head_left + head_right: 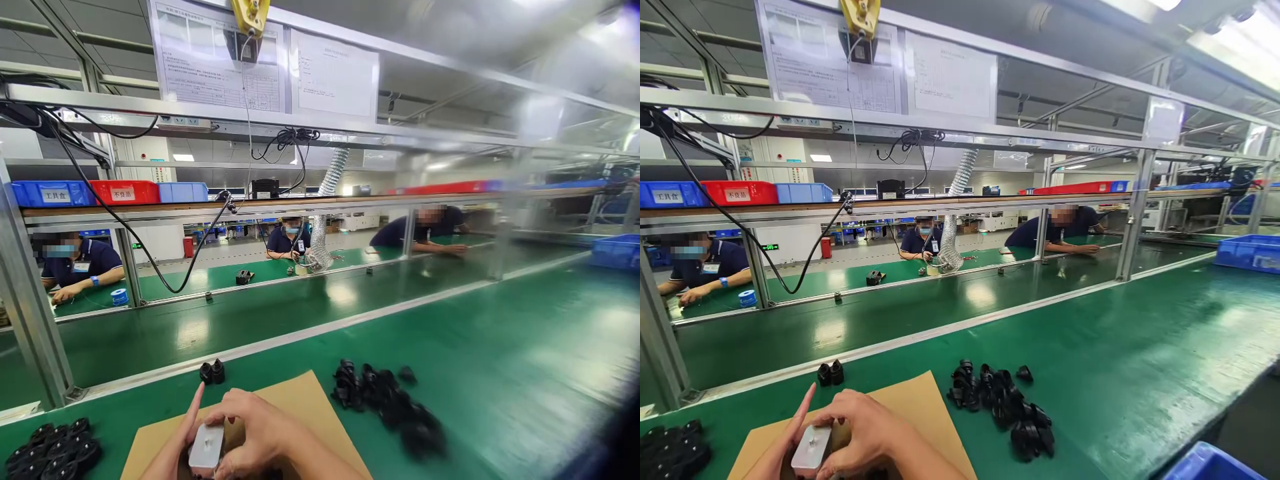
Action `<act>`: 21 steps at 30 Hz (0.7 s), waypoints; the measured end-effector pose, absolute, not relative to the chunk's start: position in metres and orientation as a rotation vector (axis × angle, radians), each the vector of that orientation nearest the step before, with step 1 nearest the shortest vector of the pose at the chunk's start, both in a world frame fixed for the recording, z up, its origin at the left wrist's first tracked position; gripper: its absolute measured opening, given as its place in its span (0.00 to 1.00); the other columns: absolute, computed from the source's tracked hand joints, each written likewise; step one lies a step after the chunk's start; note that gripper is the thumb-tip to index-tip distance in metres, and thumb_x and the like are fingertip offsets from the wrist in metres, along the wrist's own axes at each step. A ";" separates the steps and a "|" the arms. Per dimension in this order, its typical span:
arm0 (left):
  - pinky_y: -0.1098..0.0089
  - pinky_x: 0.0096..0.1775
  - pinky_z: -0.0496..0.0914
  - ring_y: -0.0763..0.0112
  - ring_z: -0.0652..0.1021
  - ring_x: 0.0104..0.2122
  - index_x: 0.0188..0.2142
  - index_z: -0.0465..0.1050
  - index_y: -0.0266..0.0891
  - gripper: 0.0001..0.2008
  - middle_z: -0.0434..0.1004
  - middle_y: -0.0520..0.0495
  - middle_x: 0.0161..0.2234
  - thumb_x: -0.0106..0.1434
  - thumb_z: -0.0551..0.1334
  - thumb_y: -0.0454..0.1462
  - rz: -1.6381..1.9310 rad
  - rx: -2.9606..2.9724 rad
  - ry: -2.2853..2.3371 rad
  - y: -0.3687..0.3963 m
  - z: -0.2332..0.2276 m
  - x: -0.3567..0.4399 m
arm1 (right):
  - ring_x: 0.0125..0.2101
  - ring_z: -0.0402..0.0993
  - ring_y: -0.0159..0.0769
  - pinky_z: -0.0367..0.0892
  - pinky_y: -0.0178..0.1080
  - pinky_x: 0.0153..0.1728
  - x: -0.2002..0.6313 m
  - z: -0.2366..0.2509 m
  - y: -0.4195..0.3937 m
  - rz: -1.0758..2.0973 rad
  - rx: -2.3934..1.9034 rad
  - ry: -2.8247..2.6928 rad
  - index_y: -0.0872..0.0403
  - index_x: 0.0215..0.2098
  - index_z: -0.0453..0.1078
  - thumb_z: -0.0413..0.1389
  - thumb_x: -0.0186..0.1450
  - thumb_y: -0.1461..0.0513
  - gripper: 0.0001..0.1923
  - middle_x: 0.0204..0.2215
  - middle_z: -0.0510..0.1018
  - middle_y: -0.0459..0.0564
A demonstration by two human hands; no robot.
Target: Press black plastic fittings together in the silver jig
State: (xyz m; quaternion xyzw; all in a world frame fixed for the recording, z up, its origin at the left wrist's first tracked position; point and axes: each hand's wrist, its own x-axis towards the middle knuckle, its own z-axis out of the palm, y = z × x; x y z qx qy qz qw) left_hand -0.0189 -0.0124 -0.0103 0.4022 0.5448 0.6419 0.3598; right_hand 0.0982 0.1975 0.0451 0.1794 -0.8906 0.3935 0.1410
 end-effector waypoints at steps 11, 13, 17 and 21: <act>0.45 0.71 0.58 0.38 0.60 0.73 0.72 0.08 0.49 0.85 0.45 0.34 0.77 0.45 0.83 0.56 1.562 1.079 1.389 -0.017 0.004 -0.019 | 0.58 0.64 0.48 0.61 0.42 0.59 0.077 0.038 0.192 1.210 0.684 -2.749 0.39 0.66 0.70 0.77 0.55 0.61 0.44 0.59 0.76 0.41; 0.46 0.73 0.54 0.36 0.58 0.73 0.75 0.16 0.47 0.87 0.48 0.34 0.76 0.39 0.83 0.60 1.597 1.052 1.458 -0.019 0.005 -0.016 | 0.54 0.63 0.46 0.62 0.41 0.54 0.080 0.042 0.191 1.150 0.642 -2.782 0.39 0.65 0.71 0.77 0.55 0.60 0.42 0.56 0.78 0.40; 0.47 0.72 0.58 0.36 0.61 0.72 0.77 0.24 0.45 0.86 0.55 0.34 0.74 0.36 0.83 0.61 1.661 0.996 1.537 -0.018 0.009 -0.006 | 0.50 0.61 0.45 0.59 0.43 0.53 0.086 0.048 0.187 1.043 0.589 -2.773 0.39 0.62 0.71 0.76 0.56 0.58 0.38 0.54 0.79 0.40; 0.52 0.72 0.59 0.43 0.65 0.70 0.78 0.32 0.45 0.78 0.61 0.35 0.72 0.43 0.81 0.61 1.705 1.009 1.640 -0.012 0.013 0.002 | 0.49 0.60 0.45 0.54 0.48 0.56 0.086 0.046 0.185 0.944 0.452 -2.797 0.36 0.61 0.70 0.76 0.56 0.58 0.38 0.53 0.78 0.40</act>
